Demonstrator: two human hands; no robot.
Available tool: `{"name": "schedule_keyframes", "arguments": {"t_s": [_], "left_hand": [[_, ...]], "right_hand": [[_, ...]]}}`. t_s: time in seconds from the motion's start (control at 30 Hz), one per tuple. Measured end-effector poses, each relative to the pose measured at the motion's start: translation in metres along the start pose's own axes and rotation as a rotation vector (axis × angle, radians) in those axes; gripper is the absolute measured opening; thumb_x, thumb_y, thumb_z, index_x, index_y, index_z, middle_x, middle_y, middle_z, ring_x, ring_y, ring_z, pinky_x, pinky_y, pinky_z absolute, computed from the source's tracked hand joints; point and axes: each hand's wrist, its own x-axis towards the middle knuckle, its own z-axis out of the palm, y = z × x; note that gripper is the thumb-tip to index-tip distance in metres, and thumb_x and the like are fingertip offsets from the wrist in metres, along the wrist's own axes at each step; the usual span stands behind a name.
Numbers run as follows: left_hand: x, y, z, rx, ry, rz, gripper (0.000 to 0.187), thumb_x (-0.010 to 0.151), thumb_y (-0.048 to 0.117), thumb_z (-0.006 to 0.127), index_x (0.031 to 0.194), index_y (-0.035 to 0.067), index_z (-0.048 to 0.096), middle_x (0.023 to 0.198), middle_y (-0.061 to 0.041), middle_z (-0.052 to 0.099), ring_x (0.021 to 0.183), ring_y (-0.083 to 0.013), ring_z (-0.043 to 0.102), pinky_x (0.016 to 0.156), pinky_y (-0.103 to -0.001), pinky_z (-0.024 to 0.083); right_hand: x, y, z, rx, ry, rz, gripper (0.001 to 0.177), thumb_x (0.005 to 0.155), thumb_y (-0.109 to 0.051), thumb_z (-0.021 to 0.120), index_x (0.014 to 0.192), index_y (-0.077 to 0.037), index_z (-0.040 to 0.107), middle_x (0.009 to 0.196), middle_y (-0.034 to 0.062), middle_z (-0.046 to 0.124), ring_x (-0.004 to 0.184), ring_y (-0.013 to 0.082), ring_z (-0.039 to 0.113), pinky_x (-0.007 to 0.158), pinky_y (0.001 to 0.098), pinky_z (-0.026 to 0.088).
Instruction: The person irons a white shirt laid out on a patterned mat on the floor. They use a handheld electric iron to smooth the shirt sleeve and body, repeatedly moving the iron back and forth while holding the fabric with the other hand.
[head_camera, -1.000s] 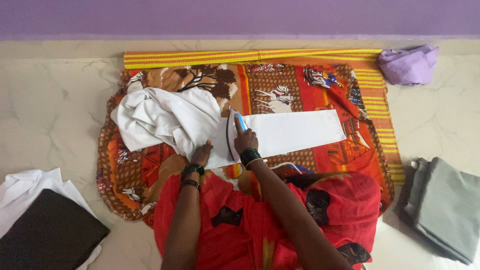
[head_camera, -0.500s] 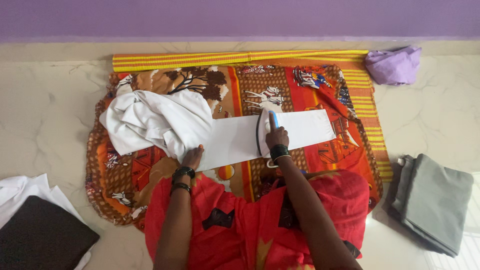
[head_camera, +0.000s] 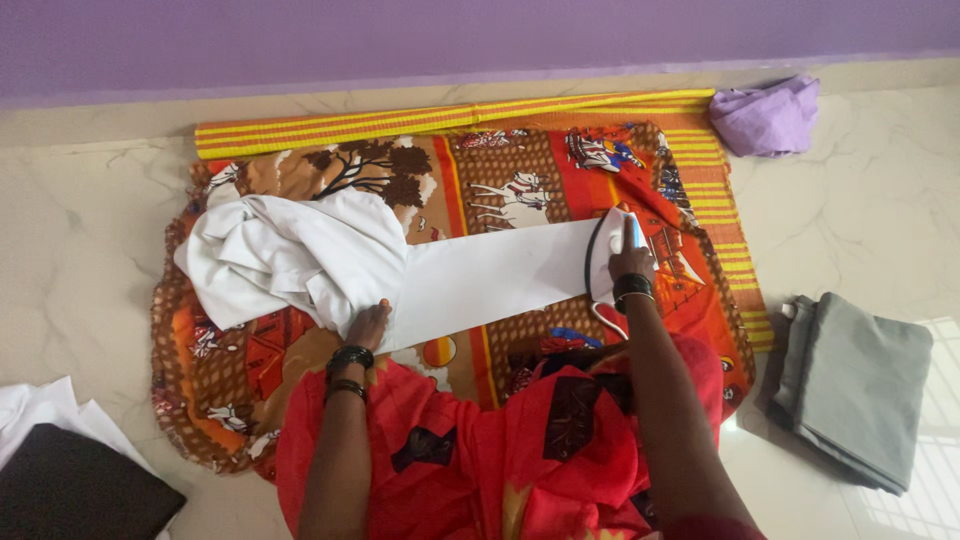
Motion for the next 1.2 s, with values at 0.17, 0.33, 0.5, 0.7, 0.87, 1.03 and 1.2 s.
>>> {"name": "schedule_keyframes", "arguments": {"t_s": [0.17,0.33,0.5,0.7,0.87,1.03,1.2], "left_hand": [[0.001,0.002,0.0,0.089,-0.007,-0.017,0.077,0.101,0.064,0.032,0.101,-0.002,0.071,0.092,-0.022,0.071,0.094,-0.0408,0.067,0.09,-0.049,0.049],[0.0,0.005,0.001,0.122,0.024,-0.021,0.075,0.1,0.065,0.033,0.109,0.002,0.072,0.106,-0.026,0.071,0.107,-0.0453,0.063,0.094,-0.052,0.047],[-0.002,0.008,-0.001,0.114,0.021,-0.031,0.074,0.097,0.066,0.034,0.117,0.005,0.072,0.113,-0.024,0.071,0.113,-0.0424,0.064,0.098,-0.05,0.047],[0.001,0.006,-0.002,0.093,-0.021,-0.067,0.074,0.1,0.063,0.032,0.122,0.005,0.071,0.111,-0.02,0.073,0.112,-0.0384,0.066,0.1,-0.046,0.047],[-0.002,0.004,-0.004,0.054,-0.038,-0.061,0.076,0.1,0.063,0.033,0.12,0.001,0.071,0.102,-0.017,0.074,0.099,-0.0319,0.068,0.095,-0.043,0.05],[-0.001,0.007,-0.004,-0.05,-0.045,-0.09,0.077,0.098,0.066,0.034,0.123,0.002,0.069,0.099,-0.013,0.072,0.087,-0.025,0.068,0.085,-0.039,0.053],[-0.001,0.007,-0.006,-0.051,-0.043,-0.069,0.078,0.097,0.067,0.037,0.119,0.0,0.071,0.094,-0.012,0.071,0.083,-0.0262,0.067,0.082,-0.041,0.053]], "right_hand": [[-0.006,0.023,-0.008,0.031,0.025,0.008,0.09,0.09,-0.021,0.06,0.164,-0.043,0.012,0.113,0.0332,0.066,0.106,0.0499,0.067,0.088,0.0599,0.054],[-0.022,0.006,0.014,-0.044,-0.014,-0.095,0.096,0.089,-0.02,0.06,0.167,-0.036,0.006,0.107,0.0345,0.067,0.098,0.0518,0.068,0.087,0.0592,0.055],[-0.042,-0.026,0.041,-0.049,-0.067,-0.304,0.101,0.083,-0.015,0.059,0.164,-0.044,0.005,0.109,0.0313,0.066,0.098,0.0499,0.068,0.087,0.059,0.055],[-0.009,-0.038,0.039,-0.08,-0.028,-0.174,0.096,0.088,-0.014,0.054,0.162,-0.05,0.004,0.122,0.0286,0.063,0.107,0.0472,0.065,0.089,0.0565,0.055],[0.025,-0.018,0.015,-0.021,-0.038,0.042,0.088,0.095,-0.018,0.052,0.164,-0.05,0.008,0.125,0.028,0.064,0.114,0.0454,0.066,0.093,0.0568,0.055],[0.037,0.011,-0.008,-0.004,0.093,0.147,0.088,0.092,-0.018,0.057,0.162,-0.044,0.011,0.126,0.0297,0.062,0.112,0.0457,0.065,0.087,0.0565,0.056],[0.026,0.026,-0.003,0.059,0.067,0.241,0.095,0.09,-0.024,0.063,0.164,-0.035,0.005,0.12,0.0297,0.066,0.107,0.0455,0.069,0.088,0.0548,0.056]]}}
